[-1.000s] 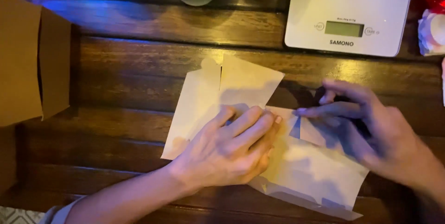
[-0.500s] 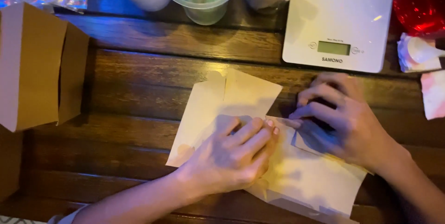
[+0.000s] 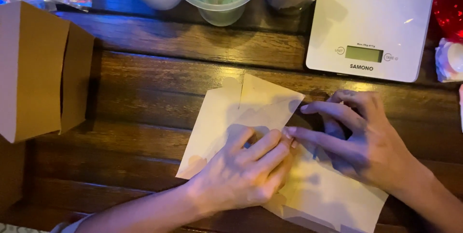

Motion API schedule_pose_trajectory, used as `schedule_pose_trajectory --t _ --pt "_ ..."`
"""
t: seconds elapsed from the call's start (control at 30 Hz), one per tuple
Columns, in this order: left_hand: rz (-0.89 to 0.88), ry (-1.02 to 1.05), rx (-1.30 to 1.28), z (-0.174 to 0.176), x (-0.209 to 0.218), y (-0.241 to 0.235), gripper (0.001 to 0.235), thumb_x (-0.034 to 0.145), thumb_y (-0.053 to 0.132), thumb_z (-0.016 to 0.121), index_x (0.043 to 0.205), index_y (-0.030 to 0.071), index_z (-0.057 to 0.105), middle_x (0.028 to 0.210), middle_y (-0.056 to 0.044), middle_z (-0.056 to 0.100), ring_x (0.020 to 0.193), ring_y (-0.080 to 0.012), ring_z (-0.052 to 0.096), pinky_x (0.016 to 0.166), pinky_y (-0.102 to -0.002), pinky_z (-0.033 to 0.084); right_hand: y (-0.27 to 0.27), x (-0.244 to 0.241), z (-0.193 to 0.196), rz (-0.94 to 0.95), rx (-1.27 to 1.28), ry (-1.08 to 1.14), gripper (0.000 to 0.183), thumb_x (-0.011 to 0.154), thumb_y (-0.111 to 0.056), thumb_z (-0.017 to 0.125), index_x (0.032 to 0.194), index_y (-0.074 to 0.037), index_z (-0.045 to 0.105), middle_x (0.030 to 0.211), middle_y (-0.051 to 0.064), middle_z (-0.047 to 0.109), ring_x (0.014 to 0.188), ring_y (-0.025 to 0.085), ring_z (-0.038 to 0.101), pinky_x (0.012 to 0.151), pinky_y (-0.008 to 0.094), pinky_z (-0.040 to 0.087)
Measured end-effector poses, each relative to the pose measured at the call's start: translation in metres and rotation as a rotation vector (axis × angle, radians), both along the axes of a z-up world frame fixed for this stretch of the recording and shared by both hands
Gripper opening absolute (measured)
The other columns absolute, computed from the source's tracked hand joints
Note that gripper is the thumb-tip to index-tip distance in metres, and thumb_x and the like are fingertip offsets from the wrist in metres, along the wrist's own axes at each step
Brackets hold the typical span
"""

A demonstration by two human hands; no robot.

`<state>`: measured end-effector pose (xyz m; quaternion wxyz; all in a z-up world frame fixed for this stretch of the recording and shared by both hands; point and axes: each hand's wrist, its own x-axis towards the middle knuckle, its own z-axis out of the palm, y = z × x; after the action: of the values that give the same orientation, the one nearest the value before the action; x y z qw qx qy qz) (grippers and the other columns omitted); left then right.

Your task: The person assembles a small, flat-packed paper box by folding and creasing its flaps and tabs. They work on a wooden table, using their hands to shape the box into its final form.

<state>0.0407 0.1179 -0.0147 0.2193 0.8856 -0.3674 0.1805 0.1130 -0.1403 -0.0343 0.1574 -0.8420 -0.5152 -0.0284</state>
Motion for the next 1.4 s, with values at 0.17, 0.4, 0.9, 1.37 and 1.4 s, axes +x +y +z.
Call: schedule_pose_trajectory --t 0.17,0.4,0.9,1.37,1.4 --pt "-0.008 0.021 0.017 0.0 -0.001 -0.001 0.019 0.104 -0.001 0.053 0.106 -0.005 0.071 0.106 -0.014 0.067 0.102 -0.0258 0.065 0.077 -0.035 0.047 0.004 0.001 0.002 0.015 0.108 -0.034 0.033 0.093 -0.032 0.075 0.125 -0.025 0.07 0.132 0.008 0.062 0.107 0.036 0.055 0.085 0.049 0.044" --pt "0.008 0.053 0.077 -0.004 -0.002 -0.005 0.02 0.102 0.01 0.057 0.113 0.0 0.07 0.11 -0.012 0.066 0.101 -0.0253 0.063 0.074 -0.039 0.044 -0.013 -0.009 -0.002 0.073 0.077 -0.141 0.015 0.087 -0.02 0.074 0.101 -0.015 0.077 0.114 0.012 0.069 0.091 0.038 0.062 0.064 0.047 0.052" --pt "0.094 0.169 0.156 -0.002 0.0 -0.01 0.055 0.085 0.024 0.06 0.138 0.008 0.061 0.123 -0.011 0.06 0.097 -0.0261 0.057 0.074 -0.039 0.041 -0.009 -0.026 0.012 -0.047 0.07 -0.012 0.03 0.092 -0.019 0.059 0.116 -0.004 0.071 0.11 0.019 0.057 0.079 0.03 0.063 0.072 0.039 0.055" --pt "0.082 0.208 0.171 -0.003 0.004 -0.015 0.051 0.083 0.026 0.063 0.13 0.005 0.064 0.119 -0.013 0.06 0.089 -0.0268 0.057 0.067 -0.039 0.039 -0.01 -0.02 0.01 -0.005 0.09 0.085 0.047 0.09 -0.041 0.071 0.121 -0.006 0.066 0.135 0.022 0.062 0.137 0.046 0.053 0.123 0.066 0.025" --pt "0.086 0.224 0.165 -0.004 0.004 -0.015 0.052 0.081 0.026 0.064 0.129 0.004 0.065 0.12 -0.014 0.06 0.09 -0.0277 0.058 0.068 -0.04 0.04 -0.01 -0.02 0.009 0.003 0.099 0.072 0.043 0.089 -0.04 0.072 0.115 -0.005 0.068 0.134 0.023 0.062 0.136 0.048 0.054 0.122 0.068 0.026"
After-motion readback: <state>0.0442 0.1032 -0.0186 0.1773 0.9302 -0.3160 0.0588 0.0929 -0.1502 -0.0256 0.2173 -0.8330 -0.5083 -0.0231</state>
